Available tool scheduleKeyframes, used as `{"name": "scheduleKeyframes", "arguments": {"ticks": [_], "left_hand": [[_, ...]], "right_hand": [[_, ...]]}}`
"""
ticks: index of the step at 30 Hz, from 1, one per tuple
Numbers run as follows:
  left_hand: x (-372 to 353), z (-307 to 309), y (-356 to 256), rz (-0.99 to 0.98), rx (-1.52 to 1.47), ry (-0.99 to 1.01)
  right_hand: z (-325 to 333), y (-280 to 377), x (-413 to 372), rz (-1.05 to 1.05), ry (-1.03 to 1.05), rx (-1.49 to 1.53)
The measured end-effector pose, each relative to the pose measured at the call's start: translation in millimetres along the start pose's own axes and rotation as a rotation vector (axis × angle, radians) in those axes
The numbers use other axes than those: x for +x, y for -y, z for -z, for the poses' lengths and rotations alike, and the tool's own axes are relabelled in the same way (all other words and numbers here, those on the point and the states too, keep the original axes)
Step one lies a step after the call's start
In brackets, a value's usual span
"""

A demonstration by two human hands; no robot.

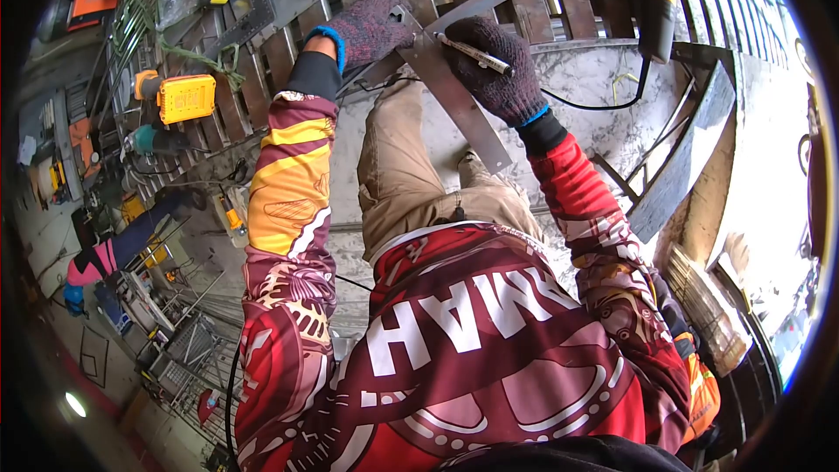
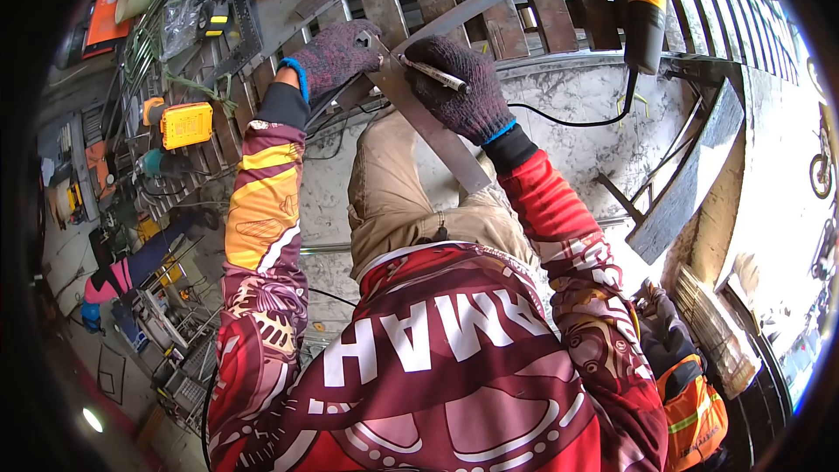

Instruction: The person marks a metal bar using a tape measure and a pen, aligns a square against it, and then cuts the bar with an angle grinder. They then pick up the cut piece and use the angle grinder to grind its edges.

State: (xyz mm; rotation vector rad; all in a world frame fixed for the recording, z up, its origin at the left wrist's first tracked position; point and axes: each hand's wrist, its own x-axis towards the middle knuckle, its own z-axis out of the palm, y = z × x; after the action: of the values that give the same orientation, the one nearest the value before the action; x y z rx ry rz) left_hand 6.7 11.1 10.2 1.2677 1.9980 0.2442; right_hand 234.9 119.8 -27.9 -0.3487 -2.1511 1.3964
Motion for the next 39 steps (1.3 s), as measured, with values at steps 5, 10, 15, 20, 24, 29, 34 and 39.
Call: {"name": "scheduleKeyframes", "arguments": {"ticks": [5,10,15,20,24,29,34,39], "left_hand": [[-0.9,-1.2,-0.2,-0.007,0.008,-0.019],[0.3,-2.6,2.7,-0.025,0.032,-0.016],[-1.3,-1.7,0.6,-0.009,0.043,-0.006],[-0.9,-8.5,6.9,-0.054,0.056,-0.096],[-1.0,-5.9,3.8,0.01,0.04,-0.054],[-2.0,-4.7,2.9,0.005,0.031,-0.052],[-5.4,-6.7,0.0,-0.032,0.091,-0.115],[-10.8,-10.0,8.2,-0.056,-0.274,-0.027]], "right_hand": [[0.7,0.7,0.2,-0.019,0.02,0.015],[0.2,-1.6,-0.9,-0.002,0.02,0.015],[4.3,-6.1,-0.2,0.048,0.045,0.039],[11.7,-4.2,-6.9,-0.033,0.106,0.063],[16.9,1.9,-4.9,-0.04,0.082,0.092],[40.3,3.8,23.9,0.188,-0.032,-0.118],[55.3,-25.6,48.4,0.393,0.259,-0.89],[53.5,-22.8,56.6,0.406,0.325,-0.916]]}}
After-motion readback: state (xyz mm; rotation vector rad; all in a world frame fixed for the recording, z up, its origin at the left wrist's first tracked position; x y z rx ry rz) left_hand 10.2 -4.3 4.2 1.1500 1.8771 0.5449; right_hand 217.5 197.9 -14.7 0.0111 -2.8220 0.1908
